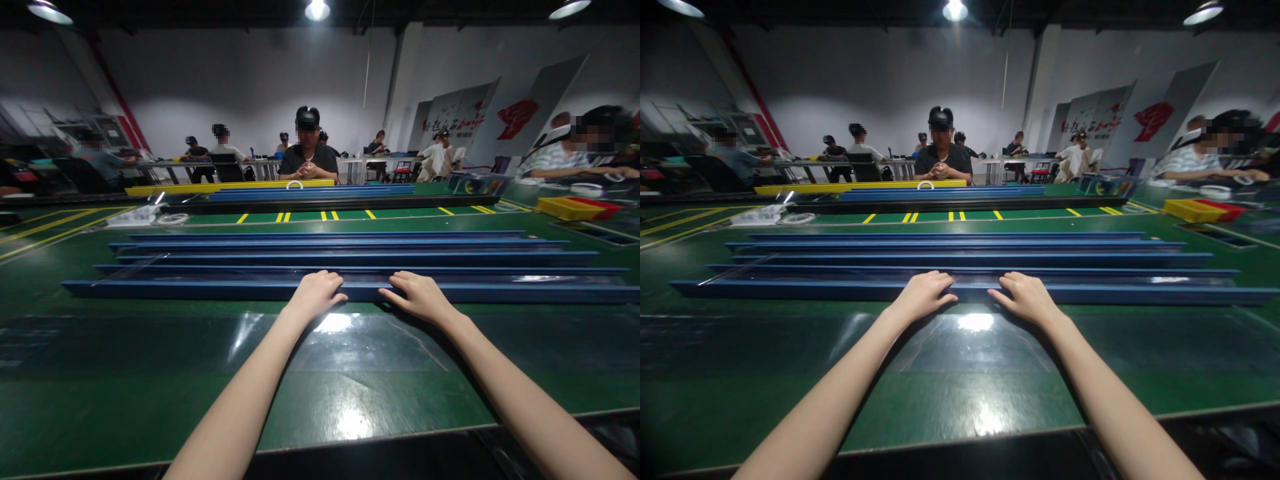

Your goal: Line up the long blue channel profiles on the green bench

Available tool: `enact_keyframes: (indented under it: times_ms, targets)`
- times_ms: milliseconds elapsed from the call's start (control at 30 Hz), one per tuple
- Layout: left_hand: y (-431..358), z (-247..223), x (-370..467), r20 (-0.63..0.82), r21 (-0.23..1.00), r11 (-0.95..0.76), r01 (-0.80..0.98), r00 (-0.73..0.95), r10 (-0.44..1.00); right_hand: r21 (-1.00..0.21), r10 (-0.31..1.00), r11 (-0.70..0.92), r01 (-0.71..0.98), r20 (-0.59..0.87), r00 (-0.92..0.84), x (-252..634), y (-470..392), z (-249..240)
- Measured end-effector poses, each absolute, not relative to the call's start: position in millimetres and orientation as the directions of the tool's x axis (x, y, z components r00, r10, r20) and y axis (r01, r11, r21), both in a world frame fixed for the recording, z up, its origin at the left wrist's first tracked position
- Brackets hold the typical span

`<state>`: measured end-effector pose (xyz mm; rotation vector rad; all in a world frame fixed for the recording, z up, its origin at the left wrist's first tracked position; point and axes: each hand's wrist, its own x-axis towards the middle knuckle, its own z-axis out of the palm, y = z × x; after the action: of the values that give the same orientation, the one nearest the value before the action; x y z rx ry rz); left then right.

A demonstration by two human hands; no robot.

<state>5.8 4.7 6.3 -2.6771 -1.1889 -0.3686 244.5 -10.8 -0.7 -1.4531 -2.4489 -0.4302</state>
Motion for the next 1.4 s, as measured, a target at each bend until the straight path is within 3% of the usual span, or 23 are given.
enact_keyframes:
  times_ms: [1400]
  targets:
    - [4.5, 6.0, 5.6, 0.288, -0.069, -0.658, 0.749, 0.647, 0.706, 0.114, 0.813, 0.452, 0.885, 0.356, -0.461, 243.7, -11.4, 0.6]
